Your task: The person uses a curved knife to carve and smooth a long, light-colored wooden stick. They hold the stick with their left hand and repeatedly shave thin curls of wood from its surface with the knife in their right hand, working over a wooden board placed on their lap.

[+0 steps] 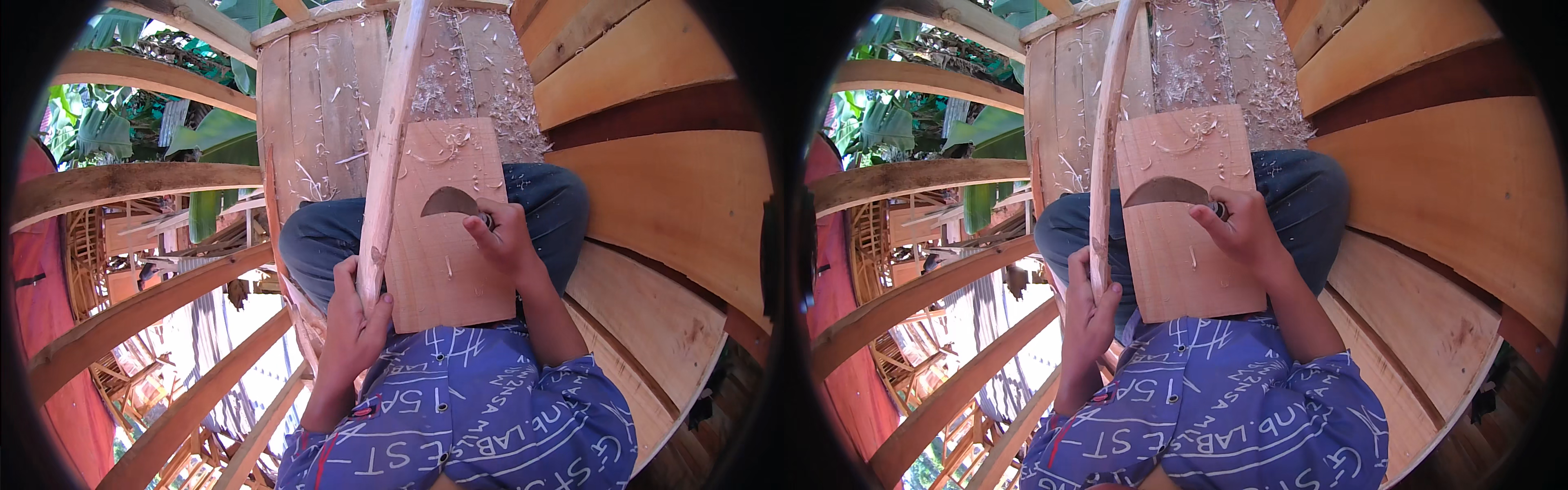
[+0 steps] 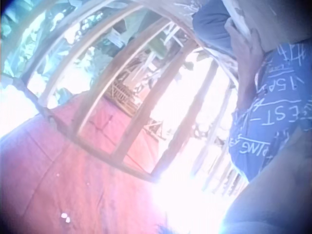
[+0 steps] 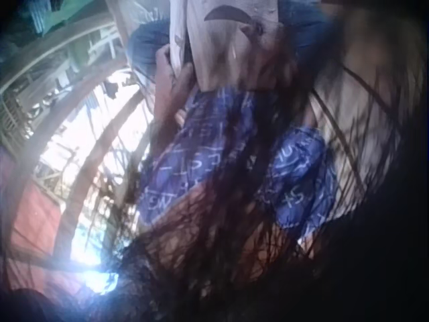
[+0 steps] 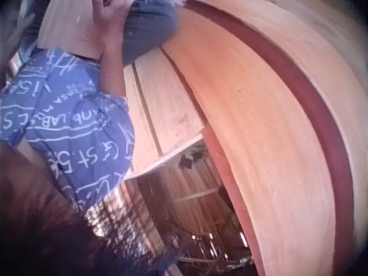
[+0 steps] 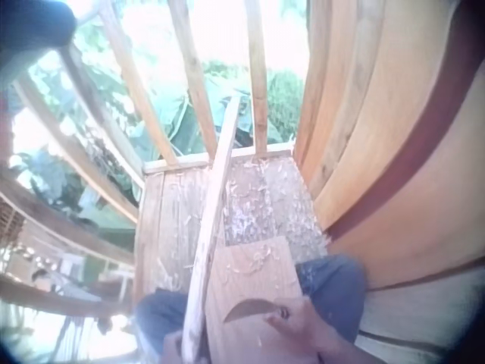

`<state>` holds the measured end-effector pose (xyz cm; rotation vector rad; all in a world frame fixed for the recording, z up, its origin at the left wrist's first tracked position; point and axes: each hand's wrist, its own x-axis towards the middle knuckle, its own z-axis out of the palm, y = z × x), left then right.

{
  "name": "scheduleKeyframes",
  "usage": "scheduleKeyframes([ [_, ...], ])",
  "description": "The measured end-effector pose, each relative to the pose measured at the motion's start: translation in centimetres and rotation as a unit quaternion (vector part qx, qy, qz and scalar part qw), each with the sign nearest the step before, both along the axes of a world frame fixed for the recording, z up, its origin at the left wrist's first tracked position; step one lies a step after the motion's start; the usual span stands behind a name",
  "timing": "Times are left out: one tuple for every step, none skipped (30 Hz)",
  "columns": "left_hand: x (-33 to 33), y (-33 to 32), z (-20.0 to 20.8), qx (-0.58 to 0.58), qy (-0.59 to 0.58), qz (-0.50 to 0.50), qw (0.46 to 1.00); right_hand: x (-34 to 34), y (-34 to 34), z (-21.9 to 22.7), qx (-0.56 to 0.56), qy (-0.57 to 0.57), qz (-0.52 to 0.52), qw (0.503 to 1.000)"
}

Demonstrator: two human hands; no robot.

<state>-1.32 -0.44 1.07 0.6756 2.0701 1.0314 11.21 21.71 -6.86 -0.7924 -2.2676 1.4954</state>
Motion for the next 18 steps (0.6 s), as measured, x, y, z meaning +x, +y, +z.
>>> scheduleKeyframes([
  [-0.2, 0.3, 0.0, -0.005, 0.035, 0.002, 0.999, 0.4, -0.3, -0.2, -0.005, 0.000, 0.003, 1.000],
  [-0.1, 0.9, 0.2, 0.004, 0.026, 0.022, 0.999, 0.9, -0.5, -0.3, -0.010, -0.003, 0.005, 1.000],
  [0.0, 1.2, 0.3, 0.003, 0.052, 0.026, 0.998, 1.2, -0.7, -0.3, -0.005, 0.007, -0.003, 1.000],
  [0.1, 1.6, 0.3, 0.002, 0.077, 0.030, 0.997, 1.4, -0.7, -0.3, 0.001, 0.017, -0.011, 1.000],
  [0.3, 1.8, 0.3, 0.000, 0.102, 0.033, 0.994, 1.7, -0.7, -0.1, 0.006, 0.025, -0.020, 0.999],
  [0.4, 2.0, 0.1, 0.002, 0.130, 0.022, 0.991, 1.9, -0.6, 0.2, 0.003, 0.010, -0.019, 1.000],
  [0.6, 2.2, -0.2, 0.004, 0.158, 0.012, 0.987, 2.2, -0.3, 0.8, 0.000, -0.006, -0.017, 1.000],
  [0.7, 2.2, -0.3, 0.003, 0.187, 0.003, 0.982, 2.3, -0.2, 1.3, -0.005, -0.020, -0.013, 1.000],
  [1.0, 2.5, -0.1, -0.005, 0.185, 0.003, 0.983, 2.3, -0.2, 1.7, 0.001, -0.019, -0.010, 1.000],
  [1.3, 2.8, 0.3, -0.014, 0.184, 0.004, 0.983, 2.4, -0.2, 2.0, 0.006, -0.019, -0.007, 1.000],
  [1.5, 2.9, 0.6, -0.025, 0.182, 0.006, 0.983, 2.4, -0.3, 2.3, 0.010, -0.018, -0.003, 1.000],
  [1.5, 2.9, 0.6, -0.021, 0.177, 0.002, 0.984, 2.4, -0.3, 2.4, 0.023, -0.016, 0.000, 1.000],
  [1.6, 2.9, 0.7, -0.017, 0.171, -0.001, 0.985, 2.4, -0.3, 2.5, 0.036, -0.014, 0.002, 0.999],
  [1.6, 2.9, 0.7, -0.014, 0.165, -0.006, 0.986, 2.4, -0.3, 2.5, 0.048, -0.012, 0.003, 0.999],
  [1.6, 2.9, 0.8, -0.014, 0.170, -0.007, 0.985, 2.3, -0.4, 2.7, 0.051, -0.013, 0.004, 0.999],
  [1.7, 2.8, 0.8, -0.014, 0.176, -0.008, 0.984, 2.1, -0.4, 2.9, 0.055, -0.015, 0.005, 0.998],
  [1.8, 2.7, 0.8, -0.013, 0.180, -0.010, 0.983, 2.0, -0.4, 2.9, 0.060, -0.017, 0.006, 0.998],
  [1.8, 2.6, 0.7, -0.015, 0.193, -0.012, 0.981, 2.0, -0.4, 2.8, 0.084, -0.018, -0.005, 0.996],
])
